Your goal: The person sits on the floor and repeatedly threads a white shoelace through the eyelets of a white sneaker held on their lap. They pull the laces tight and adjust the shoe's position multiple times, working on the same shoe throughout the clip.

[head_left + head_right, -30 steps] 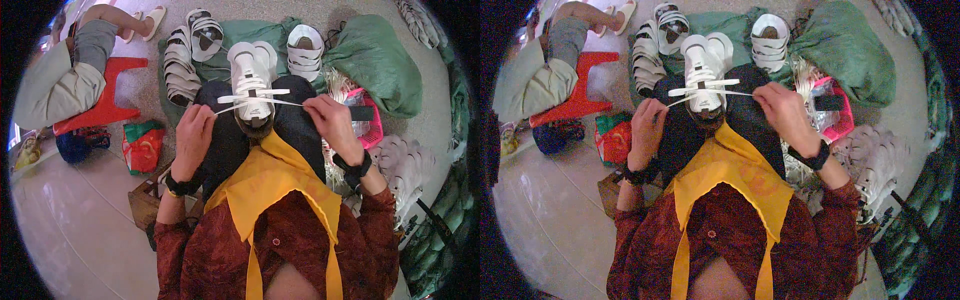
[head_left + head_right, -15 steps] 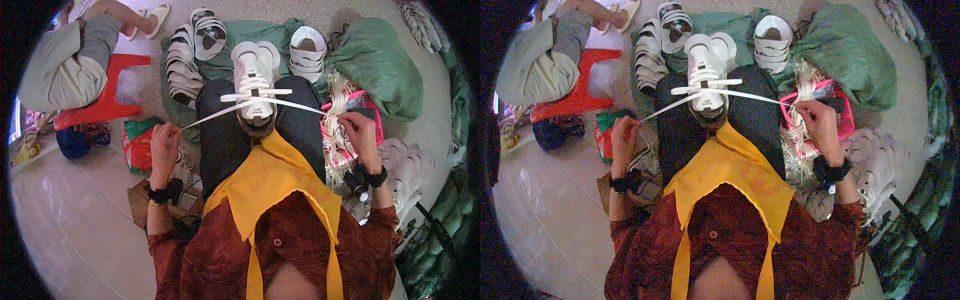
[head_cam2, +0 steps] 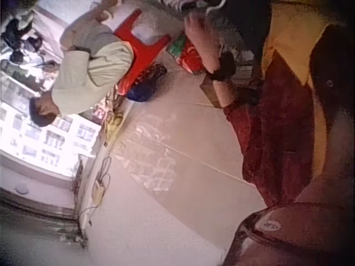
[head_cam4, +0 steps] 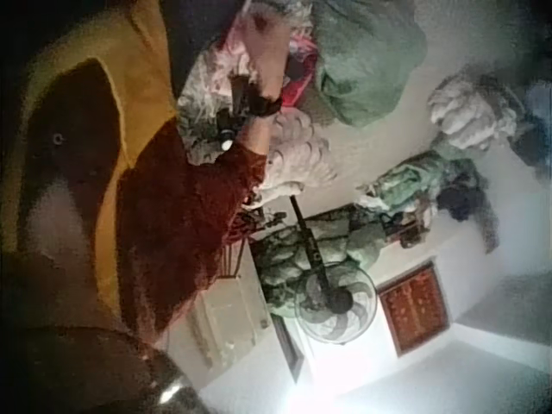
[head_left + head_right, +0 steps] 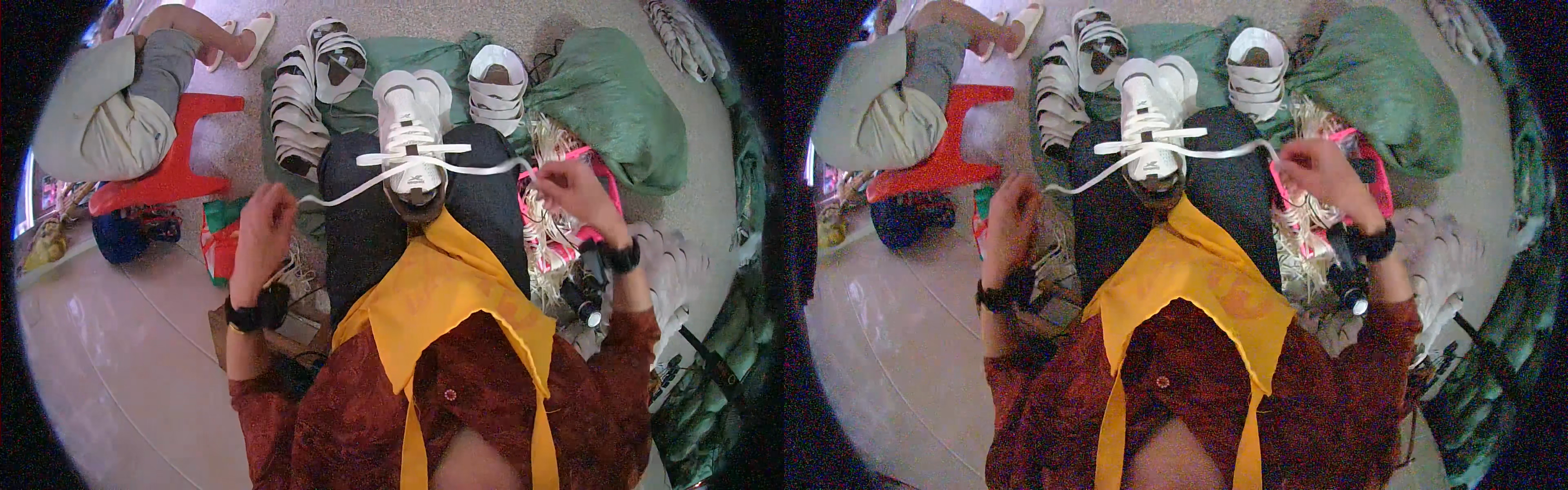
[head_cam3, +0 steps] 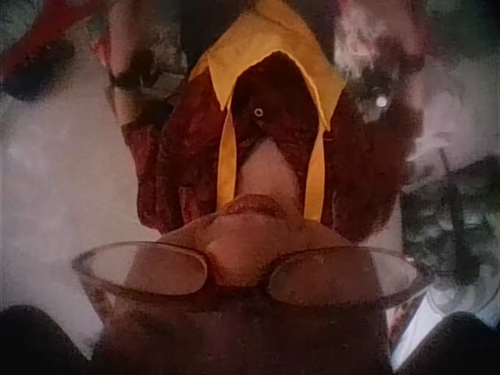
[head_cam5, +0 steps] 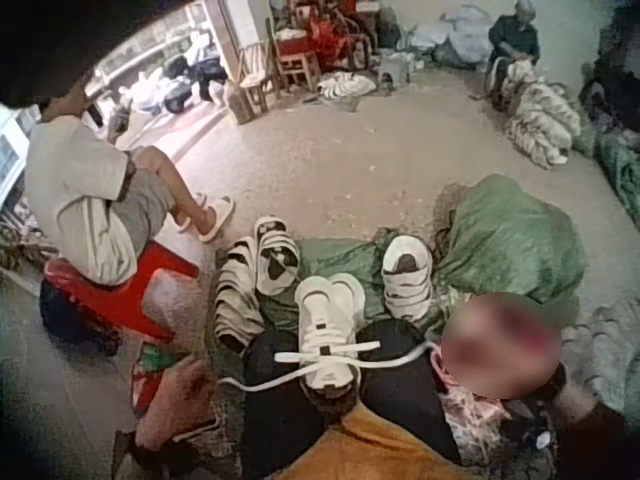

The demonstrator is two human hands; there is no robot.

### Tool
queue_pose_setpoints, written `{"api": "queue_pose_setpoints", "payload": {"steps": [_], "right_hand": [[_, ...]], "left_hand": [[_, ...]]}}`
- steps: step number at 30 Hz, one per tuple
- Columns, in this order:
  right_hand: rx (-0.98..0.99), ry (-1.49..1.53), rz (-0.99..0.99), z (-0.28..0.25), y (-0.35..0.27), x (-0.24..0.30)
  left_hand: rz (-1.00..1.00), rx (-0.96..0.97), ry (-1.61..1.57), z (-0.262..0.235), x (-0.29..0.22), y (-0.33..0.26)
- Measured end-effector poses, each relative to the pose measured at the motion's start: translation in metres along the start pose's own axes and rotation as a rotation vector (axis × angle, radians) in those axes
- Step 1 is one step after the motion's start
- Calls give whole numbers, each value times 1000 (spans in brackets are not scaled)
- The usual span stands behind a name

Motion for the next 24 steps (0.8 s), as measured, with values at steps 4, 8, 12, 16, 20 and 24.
{"api": "queue_pose_setpoints", "payload": {"steps": [4,8,12,16,20,24], "right_hand": [[-25,299,-228,-37,36,67],[-262,705,-286,-55,31,99],[-144,563,-130,16,35,71],[-225,610,-147,41,35,72],[-334,489,-240,46,51,71],[-445,371,-265,50,57,73]], "left_hand": [[7,-137,-378,-21,-29,47],[44,-365,-714,-20,-64,67],[-45,-65,-633,44,-28,49],[-218,79,-751,83,-21,26],[-240,111,-826,95,-18,25],[-254,62,-862,100,-13,25]]}}
Point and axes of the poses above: each hand's wrist, its own y-axis towards the middle knuckle, its own z-axis out of the palm, x = y × z, the point moved 10 cm from there along y, towards the middle knuckle, and after that the axes turned 12 degrees about -y, right-handed, at the moved point
